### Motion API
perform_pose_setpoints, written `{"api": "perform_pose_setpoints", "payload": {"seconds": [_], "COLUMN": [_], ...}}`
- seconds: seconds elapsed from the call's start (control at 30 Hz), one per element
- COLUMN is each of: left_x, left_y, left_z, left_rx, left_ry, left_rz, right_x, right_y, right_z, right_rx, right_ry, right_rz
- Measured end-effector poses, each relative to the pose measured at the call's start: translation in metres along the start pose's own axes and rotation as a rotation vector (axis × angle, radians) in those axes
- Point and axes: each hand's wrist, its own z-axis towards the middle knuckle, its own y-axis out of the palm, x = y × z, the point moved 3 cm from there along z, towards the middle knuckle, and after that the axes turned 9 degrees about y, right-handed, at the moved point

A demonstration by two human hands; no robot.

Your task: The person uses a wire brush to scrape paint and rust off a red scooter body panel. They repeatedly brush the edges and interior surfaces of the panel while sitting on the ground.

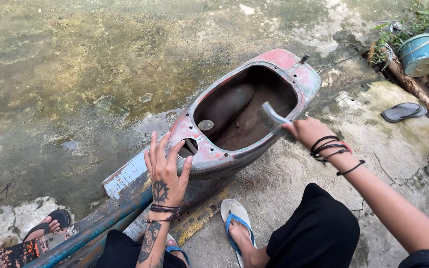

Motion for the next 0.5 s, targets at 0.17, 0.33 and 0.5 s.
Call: {"api": "perform_pose_setpoints", "payload": {"seconds": [0.17,0.33,0.5], "left_x": [0.000,-0.001,0.001], "left_y": [-0.007,-0.017,-0.038], "left_z": [0.002,-0.006,-0.013], "left_rx": [0.005,0.014,0.147], "left_ry": [-0.007,-0.007,0.068], "left_rz": [0.012,0.056,0.030], "right_x": [0.065,0.095,0.077], "right_y": [0.019,0.026,0.003], "right_z": [0.068,0.132,0.121], "right_rx": [0.040,0.170,0.265], "right_ry": [0.100,0.140,0.214], "right_rz": [-0.090,-0.206,-0.234]}}
